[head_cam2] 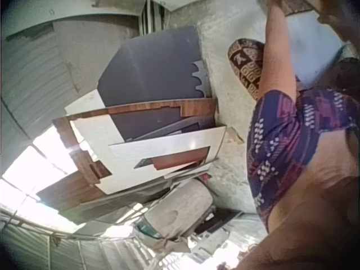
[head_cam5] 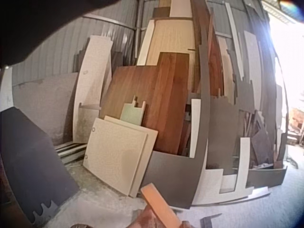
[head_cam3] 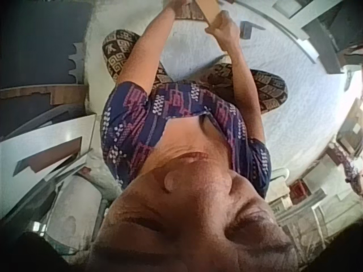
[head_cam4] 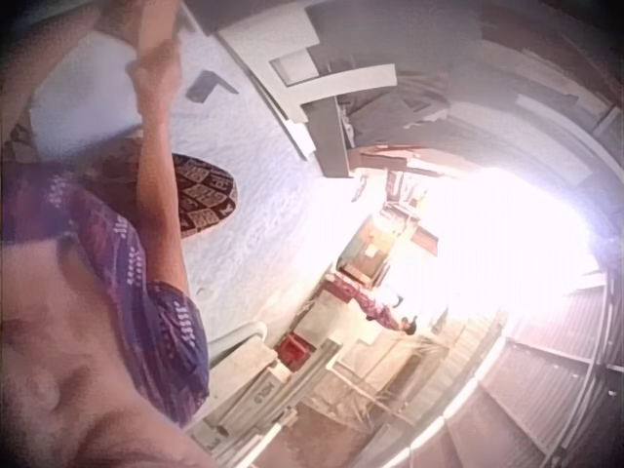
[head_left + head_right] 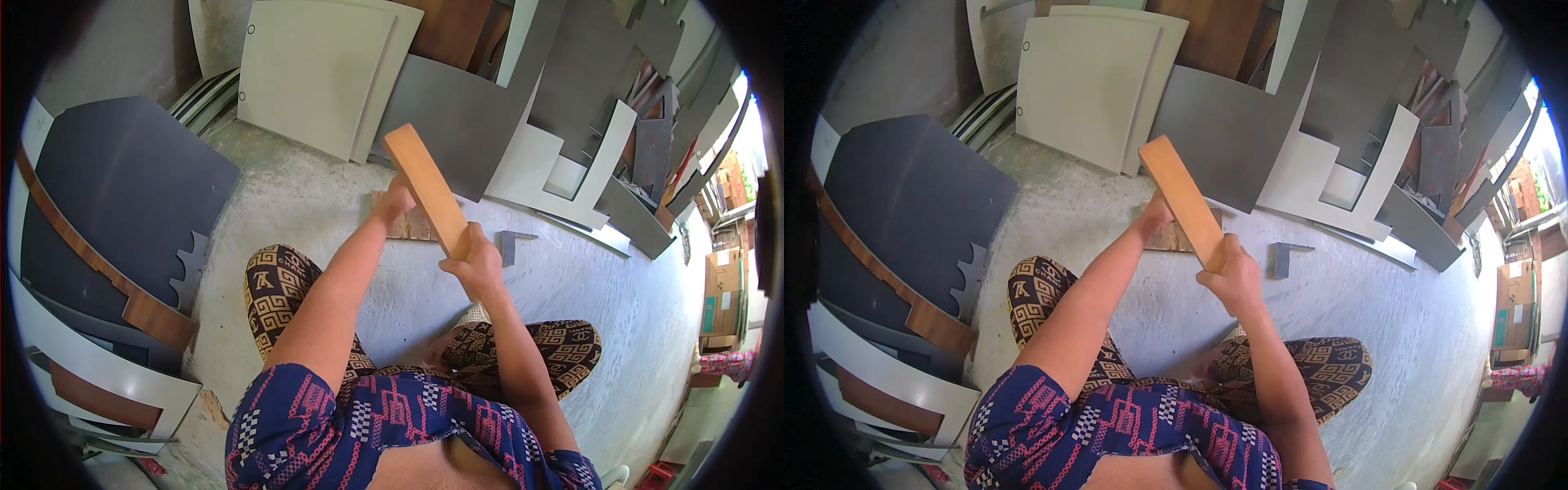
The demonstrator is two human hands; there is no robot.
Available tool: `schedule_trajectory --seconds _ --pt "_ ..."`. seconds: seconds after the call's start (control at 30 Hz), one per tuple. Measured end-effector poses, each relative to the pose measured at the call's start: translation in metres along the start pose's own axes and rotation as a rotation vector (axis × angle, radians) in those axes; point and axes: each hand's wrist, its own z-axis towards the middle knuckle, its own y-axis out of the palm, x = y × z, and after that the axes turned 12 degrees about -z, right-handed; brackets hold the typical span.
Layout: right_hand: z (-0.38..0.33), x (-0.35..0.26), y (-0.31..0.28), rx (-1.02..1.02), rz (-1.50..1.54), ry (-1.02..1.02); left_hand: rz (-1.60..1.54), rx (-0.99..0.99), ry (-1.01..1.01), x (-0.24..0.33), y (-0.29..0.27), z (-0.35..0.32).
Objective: Using a chisel to carve or shave a piece of wood.
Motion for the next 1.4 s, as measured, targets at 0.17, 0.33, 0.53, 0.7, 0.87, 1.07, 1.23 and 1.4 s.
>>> schedule_trajectory --seconds 0.17,0.33,0.53,0.7,0.87,1.07,1.23,1.4 --pt "-0.01 -0.03 -0.031 0.277 0.575 -0.172 0.3 0.1 -0.077 -0.014 -0.027 0.006" --pt "-0.007 -0.006 -0.001 0.339 0.563 -0.096 0.35 0.107 -0.061 -0.015 -0.021 0.004" --pt "-0.005 -0.004 -0.015 0.078 0.421 0.072 0.217 0.155 -0.058 -0.002 -0.011 -0.002" --pt "-0.002 -0.002 -0.047 0.175 0.744 0.139 0.254 0.195 -0.033 0.0 -0.002 0.005" --pt "-0.003 0.008 -0.05 0.202 0.823 0.196 0.219 0.093 -0.037 -0.017 0.022 0.009" --pt "-0.002 0.013 -0.048 0.145 0.668 0.212 0.204 0.078 -0.06 -0.035 0.02 0.014" --pt "-0.007 0.004 -0.049 0.311 0.689 0.127 0.216 0.009 -0.108 -0.043 0.012 0.018" --pt "-0.013 -0.004 -0.05 0.43 0.663 0.024 0.258 0.038 -0.106 -0.045 0.011 0.02"
